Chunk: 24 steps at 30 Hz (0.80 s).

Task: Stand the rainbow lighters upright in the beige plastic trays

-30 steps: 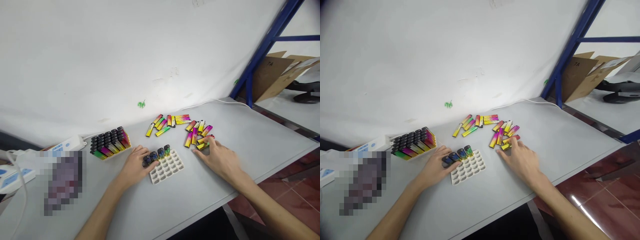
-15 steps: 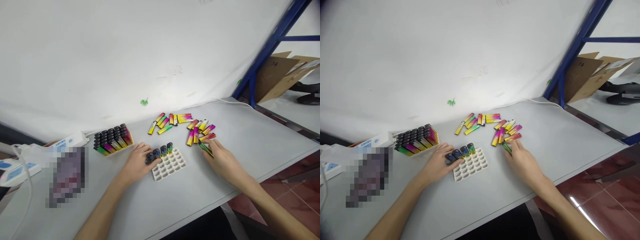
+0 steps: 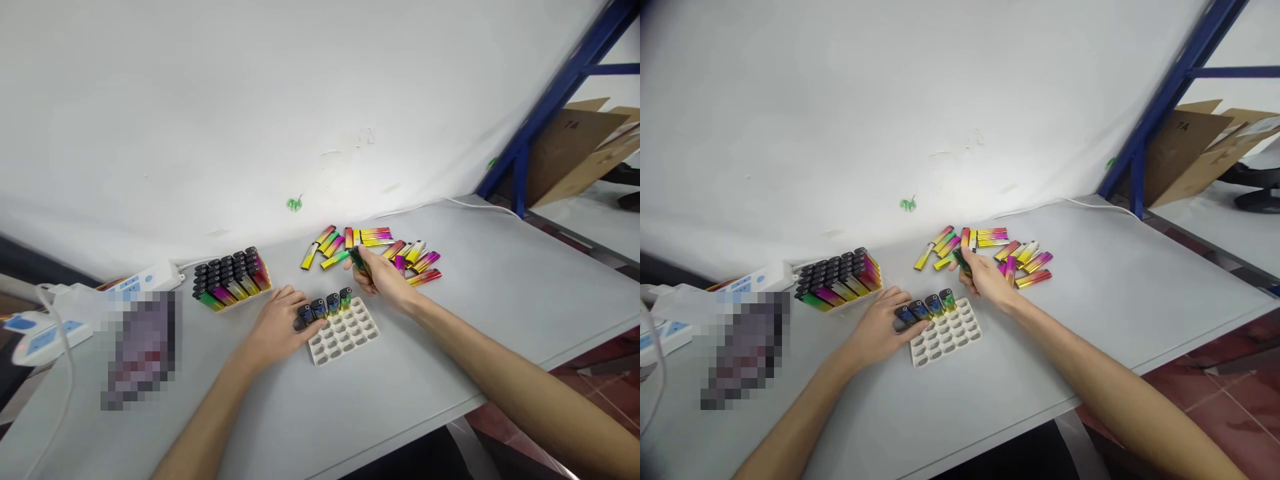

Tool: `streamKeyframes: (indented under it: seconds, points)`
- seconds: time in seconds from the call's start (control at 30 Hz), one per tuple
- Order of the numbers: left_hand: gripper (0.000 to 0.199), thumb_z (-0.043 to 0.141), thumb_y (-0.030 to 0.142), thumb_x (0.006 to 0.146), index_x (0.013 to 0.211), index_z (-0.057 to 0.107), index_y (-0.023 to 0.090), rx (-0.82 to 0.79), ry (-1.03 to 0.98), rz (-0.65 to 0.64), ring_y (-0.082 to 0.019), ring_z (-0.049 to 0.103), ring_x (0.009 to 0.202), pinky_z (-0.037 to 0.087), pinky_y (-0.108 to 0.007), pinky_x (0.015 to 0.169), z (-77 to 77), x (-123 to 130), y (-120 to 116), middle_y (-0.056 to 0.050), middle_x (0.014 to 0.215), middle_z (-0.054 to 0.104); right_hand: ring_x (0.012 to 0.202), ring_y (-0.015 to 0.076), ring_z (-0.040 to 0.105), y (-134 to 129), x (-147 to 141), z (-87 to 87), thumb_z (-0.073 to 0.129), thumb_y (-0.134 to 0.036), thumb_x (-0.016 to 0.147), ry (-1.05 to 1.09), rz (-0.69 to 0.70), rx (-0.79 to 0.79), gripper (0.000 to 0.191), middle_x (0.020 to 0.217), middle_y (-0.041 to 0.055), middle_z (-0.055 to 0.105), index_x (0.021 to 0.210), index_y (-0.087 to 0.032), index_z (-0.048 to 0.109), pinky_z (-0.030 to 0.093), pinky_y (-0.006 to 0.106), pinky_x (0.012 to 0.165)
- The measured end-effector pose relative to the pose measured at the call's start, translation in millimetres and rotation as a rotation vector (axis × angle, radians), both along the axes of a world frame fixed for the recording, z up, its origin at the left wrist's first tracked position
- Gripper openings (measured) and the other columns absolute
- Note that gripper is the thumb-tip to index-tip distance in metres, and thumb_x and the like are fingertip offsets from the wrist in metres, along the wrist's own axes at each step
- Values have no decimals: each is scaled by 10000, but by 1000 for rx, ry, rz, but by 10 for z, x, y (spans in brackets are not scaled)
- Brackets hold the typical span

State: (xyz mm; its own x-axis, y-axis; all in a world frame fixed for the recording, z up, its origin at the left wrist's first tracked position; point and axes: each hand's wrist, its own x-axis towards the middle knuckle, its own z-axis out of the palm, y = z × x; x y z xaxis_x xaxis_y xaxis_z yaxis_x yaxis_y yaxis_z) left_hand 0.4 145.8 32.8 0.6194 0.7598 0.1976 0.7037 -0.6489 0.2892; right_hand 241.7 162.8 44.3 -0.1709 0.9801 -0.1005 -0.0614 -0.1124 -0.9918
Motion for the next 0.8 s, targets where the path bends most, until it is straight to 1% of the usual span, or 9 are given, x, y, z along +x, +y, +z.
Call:
streamKeyframes:
  seconds: [0.07,0.13,0.2,0.27,0.37,0.47,0.63,0.7,0.8]
  points:
    - [232,600,432,900,802,612,222,-3,-1,3,-215,529,862,425,-384,823,4,4,0,-11,790,591,439,101,325,8,15,-54,451,-675,904,51,-26,2,481,561,-72,355,893,-208,563,287,235,421]
    - [220,601,419,900,804,608,221,-3,-13,3,-212,529,867,424,-381,828,8,9,3,-8,794,588,445,97,300,-22,39,-93,463,-677,899,107,-42,-8,470,572,-74,335,878,-217,556,286,227,417]
    - [210,599,413,900,812,604,222,-6,-21,1,-209,529,870,423,-379,835,11,14,7,-5,794,583,445,86,223,-63,63,-102,455,-680,901,153,-60,-26,483,558,-80,269,798,-216,538,225,215,411]
    - [207,593,408,904,814,599,222,-14,-23,-5,-206,527,871,422,-377,838,15,18,7,-3,794,580,452,79,140,-95,83,-87,432,-680,906,184,-104,-40,532,535,-83,199,663,-208,471,147,218,417]
    - [199,590,395,907,807,596,223,-24,-38,4,-196,525,856,429,-364,828,24,25,-2,0,790,574,450,74,99,-117,94,-48,414,-649,910,211,-193,-54,580,493,-76,169,536,-213,342,100,234,427]
    - [191,601,388,898,797,599,226,-18,-51,19,-187,523,833,438,-350,809,31,31,-11,2,782,567,432,76,98,-123,85,-19,390,-585,915,260,-236,-76,553,466,-69,178,506,-221,311,96,241,416]
    - [204,586,400,907,805,613,225,-1,-47,8,-189,519,835,441,-352,809,31,37,-6,-4,784,573,422,79,87,-142,67,0,357,-505,909,311,-231,-115,505,449,-68,176,490,-225,318,95,244,408]
    - [208,590,401,902,799,617,223,2,-41,13,-187,516,826,443,-353,805,27,35,-4,-4,779,572,425,80,85,-154,58,0,360,-517,910,310,-223,-127,514,448,-69,170,489,-225,319,92,244,410]
    - [216,584,408,902,798,625,223,11,-33,15,-190,517,826,443,-355,802,20,29,-3,-8,783,577,427,79,82,-169,37,-5,380,-612,902,304,-208,-132,557,454,-73,164,504,-229,310,83,243,408]
